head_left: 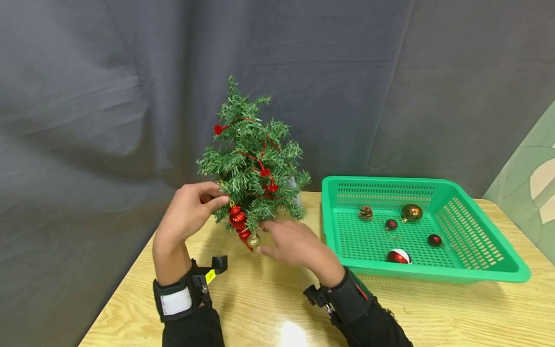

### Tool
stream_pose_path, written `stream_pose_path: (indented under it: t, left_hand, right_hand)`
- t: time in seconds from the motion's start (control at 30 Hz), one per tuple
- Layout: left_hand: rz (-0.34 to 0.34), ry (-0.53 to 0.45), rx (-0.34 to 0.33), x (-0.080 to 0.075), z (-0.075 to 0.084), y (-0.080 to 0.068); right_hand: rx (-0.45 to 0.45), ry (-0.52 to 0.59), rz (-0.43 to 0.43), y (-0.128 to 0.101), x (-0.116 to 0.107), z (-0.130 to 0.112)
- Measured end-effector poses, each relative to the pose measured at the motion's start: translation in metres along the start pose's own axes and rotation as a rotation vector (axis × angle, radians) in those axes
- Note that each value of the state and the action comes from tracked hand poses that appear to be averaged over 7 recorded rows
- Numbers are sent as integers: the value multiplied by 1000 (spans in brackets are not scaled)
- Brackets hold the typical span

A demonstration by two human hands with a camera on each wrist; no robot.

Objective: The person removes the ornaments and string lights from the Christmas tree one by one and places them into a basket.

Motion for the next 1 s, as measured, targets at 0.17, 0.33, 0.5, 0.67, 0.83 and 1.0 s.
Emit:
stream_pose_path:
  t: [0.17, 0.33, 0.5, 0.67, 0.83, 1.0]
  left_hand:
    - [8, -9, 1, 1, -1, 2]
    - [5, -12, -15, 0, -1, 2]
    - [-21, -11, -62, 1, -5, -1]
    - [-58, -28, -81, 4, -9, -3]
    - [-27, -66, -96, -2, -9, -8]
    - [59, -89, -107, -12, -4, -11]
  right_hand:
    - [43, 26, 114, -11, -24, 3]
    - [-5, 47, 180, -21, -38, -2]
    - [-48, 79, 191, -27, -40, -10]
    - [-68, 82, 196, -27, -38, -16]
    - [-74, 73, 209, -28, -38, -17]
    - [-79, 68, 219, -29, -39, -17]
Point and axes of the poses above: each hand's wrist, its own y-axis towards the middle knuckle, its own x-axis out of the palm, z = x × y, the point moved 10 cm from there along y, towards the middle knuckle, and after that the axes turned 12 degrees about x, right-handed, at the moved point
